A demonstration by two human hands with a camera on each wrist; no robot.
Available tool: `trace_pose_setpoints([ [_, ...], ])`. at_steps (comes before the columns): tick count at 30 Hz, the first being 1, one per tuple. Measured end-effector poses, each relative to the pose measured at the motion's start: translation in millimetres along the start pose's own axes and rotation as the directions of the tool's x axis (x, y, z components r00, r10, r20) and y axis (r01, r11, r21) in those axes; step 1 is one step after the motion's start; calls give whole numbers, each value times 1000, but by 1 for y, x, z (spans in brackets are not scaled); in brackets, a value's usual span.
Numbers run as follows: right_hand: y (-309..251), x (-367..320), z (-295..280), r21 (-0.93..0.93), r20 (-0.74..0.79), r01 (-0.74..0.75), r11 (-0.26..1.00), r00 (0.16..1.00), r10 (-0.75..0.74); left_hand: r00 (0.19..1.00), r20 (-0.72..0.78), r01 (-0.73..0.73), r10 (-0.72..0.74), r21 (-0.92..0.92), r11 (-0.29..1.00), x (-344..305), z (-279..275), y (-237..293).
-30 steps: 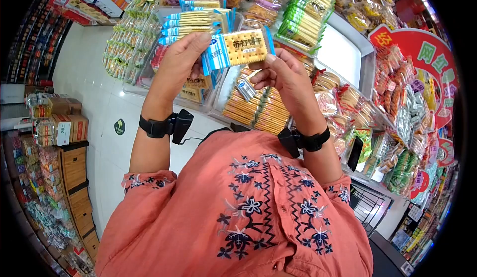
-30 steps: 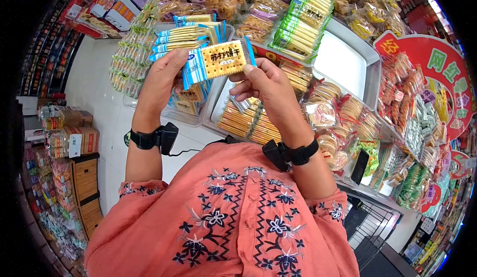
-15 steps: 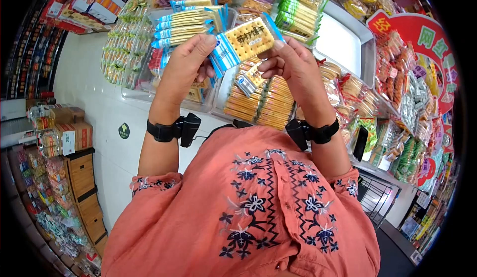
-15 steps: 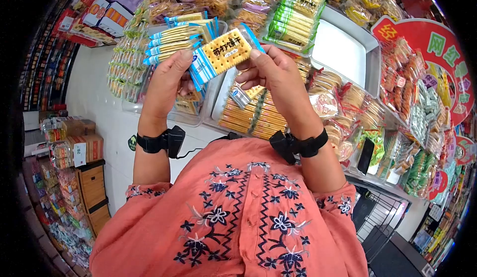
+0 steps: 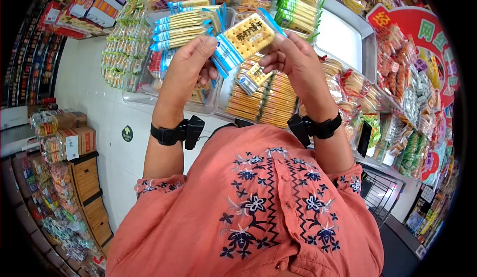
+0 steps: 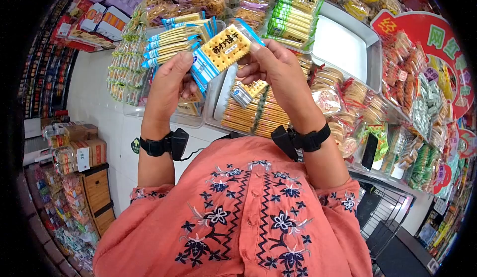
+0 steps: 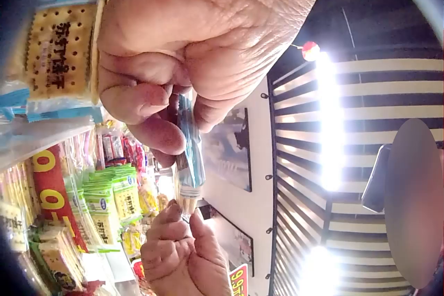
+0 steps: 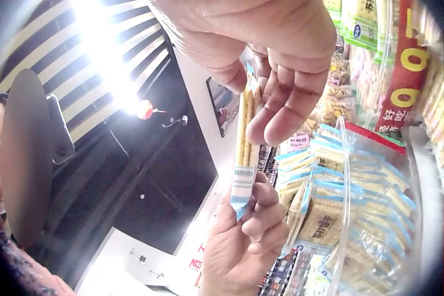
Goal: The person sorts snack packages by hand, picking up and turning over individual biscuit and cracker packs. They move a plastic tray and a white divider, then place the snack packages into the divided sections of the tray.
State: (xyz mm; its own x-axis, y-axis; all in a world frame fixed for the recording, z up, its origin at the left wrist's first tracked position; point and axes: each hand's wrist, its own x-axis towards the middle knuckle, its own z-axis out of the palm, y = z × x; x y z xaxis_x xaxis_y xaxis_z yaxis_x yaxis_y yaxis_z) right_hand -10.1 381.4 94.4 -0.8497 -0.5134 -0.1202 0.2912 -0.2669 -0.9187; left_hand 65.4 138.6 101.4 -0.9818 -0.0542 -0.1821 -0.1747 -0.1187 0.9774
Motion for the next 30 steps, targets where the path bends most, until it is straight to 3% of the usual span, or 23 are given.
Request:
trace_pose_setpoints([
  [20,7,1,-12,7,-65,-4,1000,998,4,996,-14,91,-91,-3,996,1,20,-8],
  [28,2,-12,-36,-23,-117,10,1000,993,-13,999,-17,48,-46,210,977,8,55,-12],
  [30,2,-14,-47,-79,-142,12,997,990,-23,999,29,-26,20,224,974,15,67,-23],
])
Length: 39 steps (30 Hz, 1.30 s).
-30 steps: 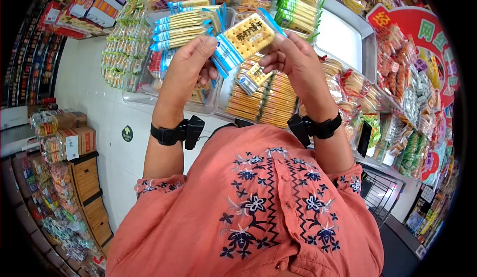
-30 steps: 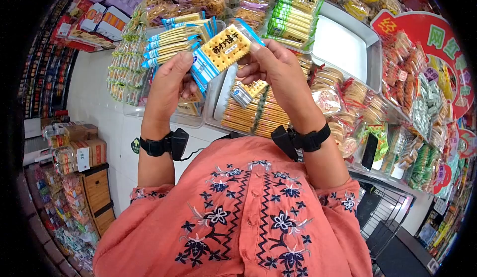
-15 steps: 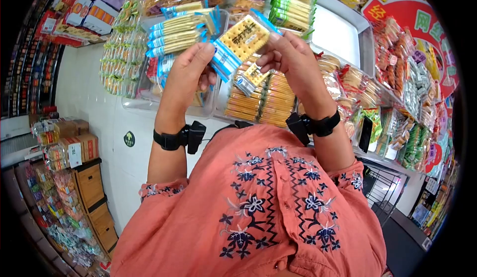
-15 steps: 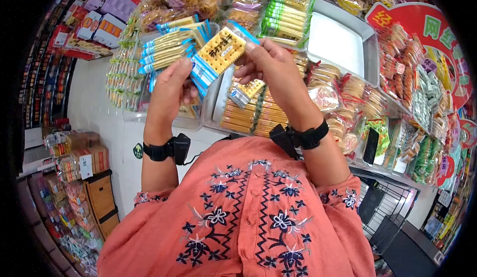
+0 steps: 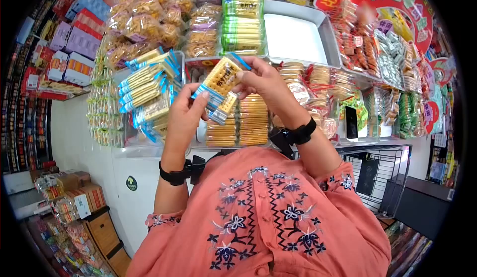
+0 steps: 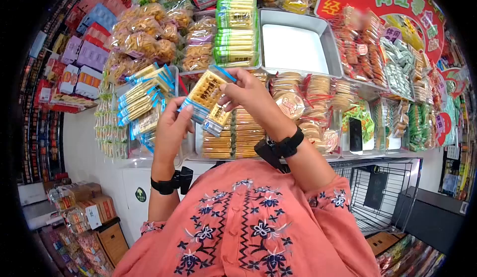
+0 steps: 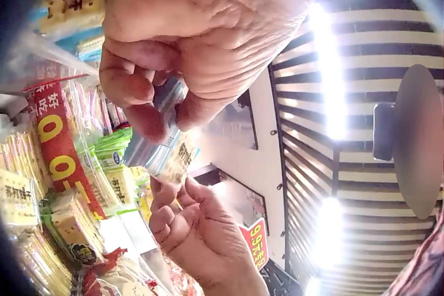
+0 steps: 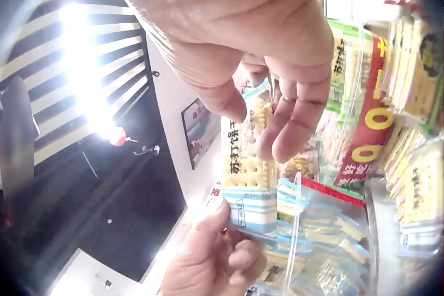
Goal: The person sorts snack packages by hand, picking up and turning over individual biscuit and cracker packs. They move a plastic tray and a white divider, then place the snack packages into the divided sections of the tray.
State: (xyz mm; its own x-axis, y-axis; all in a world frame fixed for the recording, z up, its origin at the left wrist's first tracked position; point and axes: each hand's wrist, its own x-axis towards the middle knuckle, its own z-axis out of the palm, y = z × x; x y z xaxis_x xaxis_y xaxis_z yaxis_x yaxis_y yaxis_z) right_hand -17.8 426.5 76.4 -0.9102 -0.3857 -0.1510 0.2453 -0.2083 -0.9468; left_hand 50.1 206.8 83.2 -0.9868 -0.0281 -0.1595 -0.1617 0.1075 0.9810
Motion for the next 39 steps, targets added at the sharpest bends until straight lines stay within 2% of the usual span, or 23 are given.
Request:
trace_pose_setpoints([
  [4,3,-4,-34,-207,-28,-17,978,1000,12,999,28,-47,45,69,997,13,15,-1],
  [7,-4,-13,-46,-147,-39,0,989,999,-6,996,46,-72,70,40,997,22,26,0],
  [11,-20,-20,-57,-204,-11,-37,978,999,35,992,98,-89,84,44,995,37,35,2],
  [14,-27,-21,-65,-245,22,45,968,999,-41,987,142,-92,80,76,993,41,38,12],
  [17,-46,-23,-80,-586,64,113,802,994,-93,972,208,-135,106,128,983,46,45,16],
  [18,-59,-26,-79,-648,75,108,754,994,-78,964,235,-159,122,142,977,48,48,17],
  [21,-82,-31,-82,-728,113,98,678,993,-22,942,304,-181,140,114,977,52,61,19],
  [22,-86,-32,-84,-784,160,172,596,984,-75,941,285,-213,181,85,973,50,69,26],
  [24,-96,-33,-90,-854,209,202,480,977,-39,923,318,-265,219,108,958,52,79,33],
  [25,-100,-32,-93,-881,233,218,420,972,-17,913,332,-289,236,121,949,54,83,35],
  [26,-101,-29,-99,-870,249,239,430,968,-35,901,333,-322,276,92,942,58,89,33],
  [29,-120,-27,-107,-922,268,256,289,963,1,905,300,-317,301,5,948,62,109,46],
  [30,-132,-29,-107,-941,254,247,232,967,2,875,301,-420,380,82,904,72,111,38],
  [33,-162,-15,-135,-934,304,291,205,952,33,867,139,-493,479,82,866,85,120,34],
  [34,-170,-9,-147,-951,262,257,170,965,6,874,140,-479,466,83,874,87,119,35],
  [37,-203,14,-182,-957,204,221,187,974,-102,927,166,-356,337,104,929,82,113,35],
  [39,-206,48,-218,-973,156,185,134,967,-203,929,202,-327,309,62,943,82,113,18],
])
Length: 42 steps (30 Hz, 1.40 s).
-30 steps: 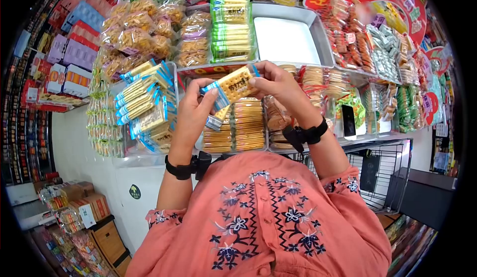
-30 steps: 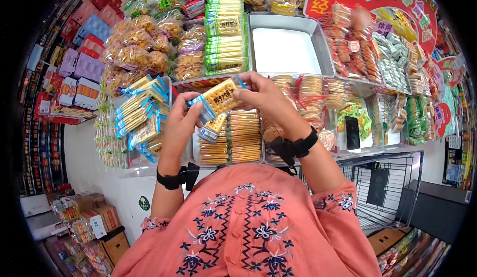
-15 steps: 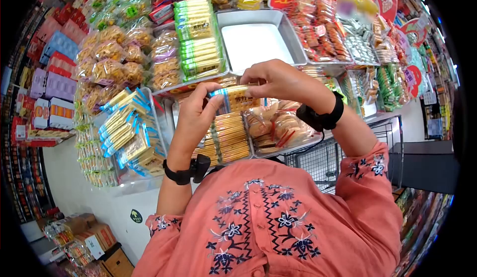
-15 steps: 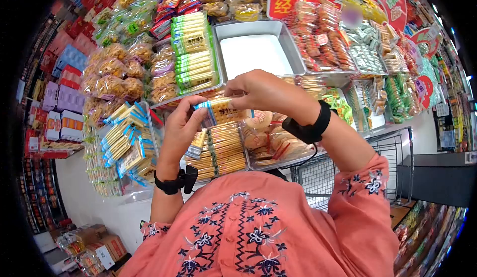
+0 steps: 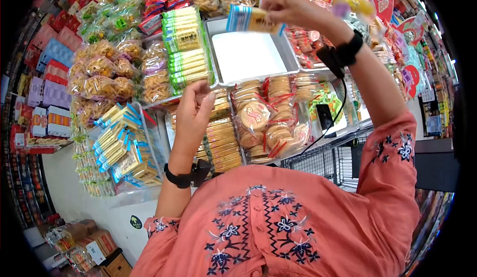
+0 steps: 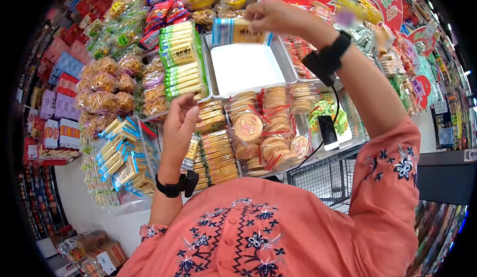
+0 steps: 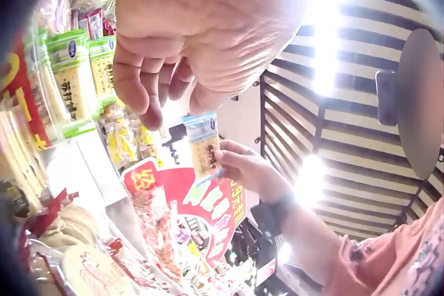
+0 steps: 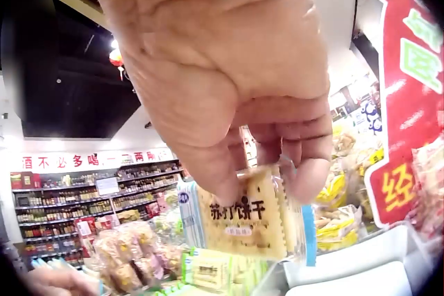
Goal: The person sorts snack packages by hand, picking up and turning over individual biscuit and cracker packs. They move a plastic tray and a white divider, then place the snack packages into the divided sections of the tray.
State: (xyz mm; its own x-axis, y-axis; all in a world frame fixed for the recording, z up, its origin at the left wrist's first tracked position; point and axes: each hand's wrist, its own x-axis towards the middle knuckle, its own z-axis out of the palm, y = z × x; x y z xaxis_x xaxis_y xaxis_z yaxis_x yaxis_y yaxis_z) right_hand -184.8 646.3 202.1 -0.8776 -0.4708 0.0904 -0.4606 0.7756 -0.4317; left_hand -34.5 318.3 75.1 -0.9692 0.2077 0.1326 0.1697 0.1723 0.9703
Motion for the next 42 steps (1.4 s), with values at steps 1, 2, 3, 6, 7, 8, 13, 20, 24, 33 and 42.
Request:
trace_pose_setpoints([
  [1,6,11,-2,-17,-17,-22,1000,1000,22,1000,16,10,-10,1,1000,-4,1,-9],
  [2,17,23,2,-35,-45,-31,999,999,29,999,32,19,-19,1,1000,-7,1,-16],
  [3,34,38,14,-52,-71,-39,998,997,35,997,44,54,-55,22,998,-12,1,-19],
  [6,72,73,64,-73,-158,-55,996,986,43,992,56,110,-109,-12,994,-27,1,-27],
  [7,84,86,79,-107,-138,-60,992,989,45,988,50,145,-143,-37,989,-31,1,-27],
  [8,90,94,94,-105,-145,-50,993,989,35,985,43,167,-166,-10,986,-35,-2,-27],
  [13,119,132,165,-137,-183,-105,985,980,79,949,-46,313,-313,-19,950,-50,-12,-30],
  [20,151,149,213,-167,-182,-231,958,963,201,906,-145,400,-398,-15,916,-61,-22,-33],
  [24,158,145,220,-137,-236,-168,976,963,133,912,-133,391,-389,-14,920,-66,-20,-44],
  [33,169,143,228,-124,-327,-153,980,939,106,909,-98,411,-406,49,910,-67,-14,-47],
  [42,185,120,201,-91,-352,-107,990,933,68,915,-64,402,-398,66,913,-68,-8,-44],
])
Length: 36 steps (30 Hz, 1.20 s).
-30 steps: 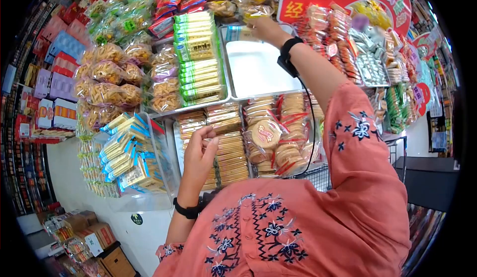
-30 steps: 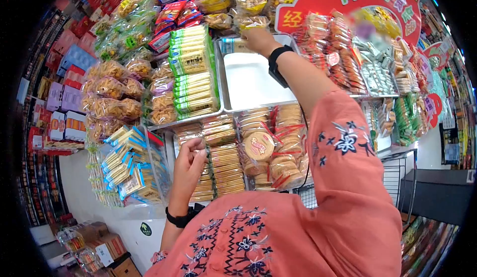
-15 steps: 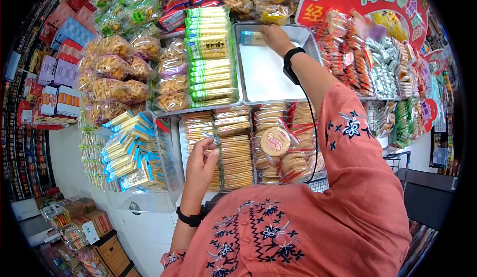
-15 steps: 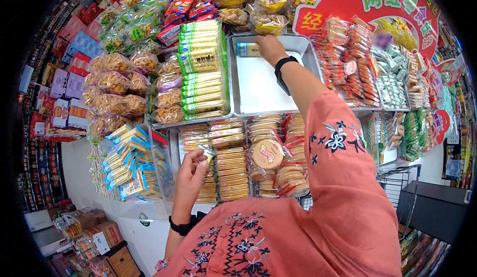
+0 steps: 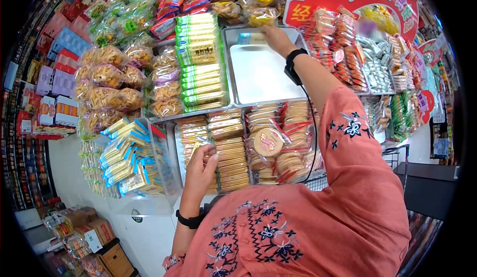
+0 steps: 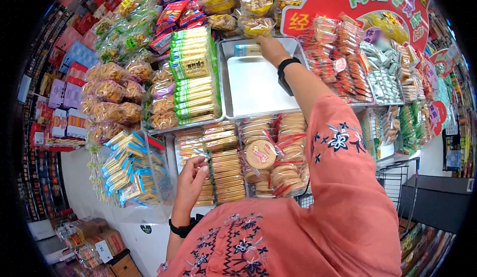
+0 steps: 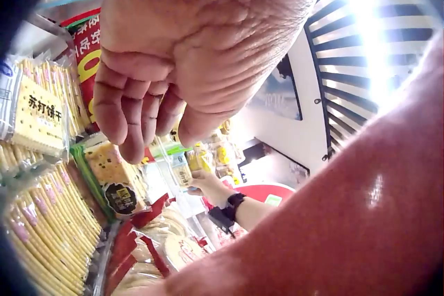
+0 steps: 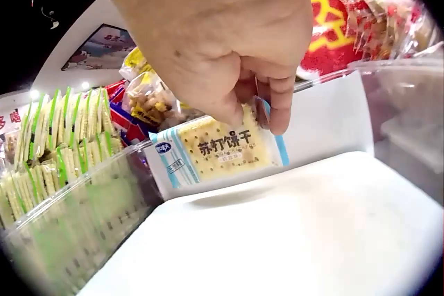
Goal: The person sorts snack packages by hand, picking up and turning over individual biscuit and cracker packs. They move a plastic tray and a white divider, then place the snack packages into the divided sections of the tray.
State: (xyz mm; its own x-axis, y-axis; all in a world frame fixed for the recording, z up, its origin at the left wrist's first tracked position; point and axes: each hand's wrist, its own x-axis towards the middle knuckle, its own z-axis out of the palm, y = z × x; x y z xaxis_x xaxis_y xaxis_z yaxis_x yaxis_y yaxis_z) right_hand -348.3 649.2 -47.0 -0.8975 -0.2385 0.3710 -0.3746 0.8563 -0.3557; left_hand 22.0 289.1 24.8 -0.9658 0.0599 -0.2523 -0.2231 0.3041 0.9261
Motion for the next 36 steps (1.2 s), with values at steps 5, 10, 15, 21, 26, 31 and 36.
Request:
trace_pose_setpoints([
  [5,44,-13,-27,-98,49,-46,994,997,51,997,74,28,-32,53,998,1,1,-8],
  [10,65,-24,-31,-158,37,-55,986,997,62,994,101,24,-34,96,995,2,6,-7],
  [15,74,-24,-24,-224,50,-39,974,997,51,992,114,50,-57,64,997,2,8,-1],
  [21,71,-27,-18,-335,50,-10,942,998,29,989,135,44,-64,144,989,1,9,0],
  [26,64,-30,-20,-324,25,-46,945,998,57,987,153,23,-46,154,988,0,11,-6],
  [31,73,-30,-17,-350,50,31,936,999,-15,979,185,68,-89,116,991,0,12,-5],
  [36,70,-33,-14,-362,52,26,932,999,-7,977,206,9,-46,177,984,0,12,-13],
])
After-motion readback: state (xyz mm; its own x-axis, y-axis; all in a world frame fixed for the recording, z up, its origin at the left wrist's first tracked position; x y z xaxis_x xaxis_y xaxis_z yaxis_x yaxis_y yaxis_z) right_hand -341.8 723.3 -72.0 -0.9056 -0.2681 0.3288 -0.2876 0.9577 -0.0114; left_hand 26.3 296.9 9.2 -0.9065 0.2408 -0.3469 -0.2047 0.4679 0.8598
